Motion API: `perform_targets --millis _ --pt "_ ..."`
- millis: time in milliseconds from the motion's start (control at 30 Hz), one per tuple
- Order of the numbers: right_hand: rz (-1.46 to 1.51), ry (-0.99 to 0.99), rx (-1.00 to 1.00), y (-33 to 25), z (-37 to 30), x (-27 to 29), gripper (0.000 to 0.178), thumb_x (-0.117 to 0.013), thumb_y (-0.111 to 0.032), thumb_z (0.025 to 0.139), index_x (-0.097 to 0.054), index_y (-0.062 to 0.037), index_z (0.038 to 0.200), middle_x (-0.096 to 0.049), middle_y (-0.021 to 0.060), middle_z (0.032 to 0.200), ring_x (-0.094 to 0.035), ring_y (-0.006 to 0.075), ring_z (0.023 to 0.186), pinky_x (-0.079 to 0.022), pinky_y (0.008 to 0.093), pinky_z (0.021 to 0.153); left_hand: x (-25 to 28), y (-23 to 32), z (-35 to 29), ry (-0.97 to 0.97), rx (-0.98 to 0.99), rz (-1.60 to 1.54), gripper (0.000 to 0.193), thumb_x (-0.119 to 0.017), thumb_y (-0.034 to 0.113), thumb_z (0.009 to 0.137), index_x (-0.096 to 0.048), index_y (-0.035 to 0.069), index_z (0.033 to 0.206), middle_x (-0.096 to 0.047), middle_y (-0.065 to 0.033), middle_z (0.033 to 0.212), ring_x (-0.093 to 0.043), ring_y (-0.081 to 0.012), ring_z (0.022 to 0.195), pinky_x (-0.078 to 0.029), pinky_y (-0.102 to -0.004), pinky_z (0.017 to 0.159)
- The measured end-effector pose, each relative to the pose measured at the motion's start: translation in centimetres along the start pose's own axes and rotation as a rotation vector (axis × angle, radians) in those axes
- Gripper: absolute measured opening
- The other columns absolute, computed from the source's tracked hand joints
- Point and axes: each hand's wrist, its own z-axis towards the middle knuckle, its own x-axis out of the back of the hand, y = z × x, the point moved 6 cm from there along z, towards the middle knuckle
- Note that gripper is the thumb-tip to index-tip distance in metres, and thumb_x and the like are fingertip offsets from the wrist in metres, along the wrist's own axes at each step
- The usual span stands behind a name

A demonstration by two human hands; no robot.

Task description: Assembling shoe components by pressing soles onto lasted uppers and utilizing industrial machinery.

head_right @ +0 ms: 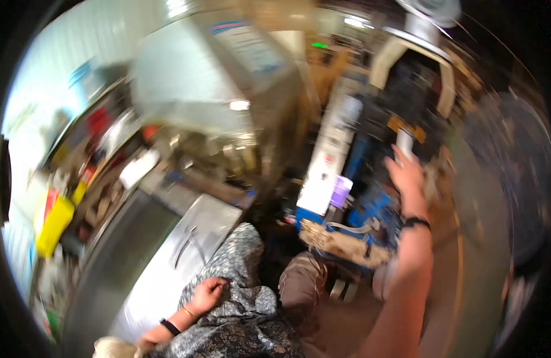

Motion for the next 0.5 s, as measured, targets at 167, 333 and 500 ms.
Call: perform_targets --millis 167,333,500 --pt "-0.112 -0.215 -0.066 3.6 4.6 -2.3 0.057 -0.055 -0.049 0.089 -0.045 -0.0351 0.144 -0.047 0.0235 0.14 -0.05 0.0407 0.125 -0.039 0.0457 0.105 5.2 -3.3 -3.0 0.126 0.292 -0.332 0.021 -0.057 0.015 0.095 -0.068 0.005 0.111 -0.07 -0.0096 0.099 -0.064 -0.0176 0.092 -0.051 -0.0325 0.084" --pt "-0.099 -0.25 0.045 8.3 9.9 -5.3 0.059 -0.048 -0.047 0.095 -0.035 -0.0316 0.15 -0.044 0.0261 0.143 -0.041 0.045 0.13 -0.032 0.0469 0.109 14.5 -11.8 -12.3 0.58 0.487 0.017 0.023 -0.056 0.008 0.091 -0.068 0.003 0.111 -0.071 -0.0084 0.104 -0.064 -0.0169 0.096 -0.051 -0.0317 0.088" --pt "-0.057 -0.263 0.034 8.0 10.2 -4.0 0.057 -0.042 -0.049 0.099 -0.035 -0.0274 0.151 -0.043 0.0282 0.143 -0.04 0.0447 0.132 -0.03 0.0467 0.111 19.5 -15.2 -20.4 0.651 0.919 0.343 0.027 -0.059 0.014 0.086 -0.068 0.002 0.108 -0.07 -0.0177 0.1 -0.067 -0.0292 0.094 -0.053 -0.0373 0.085"
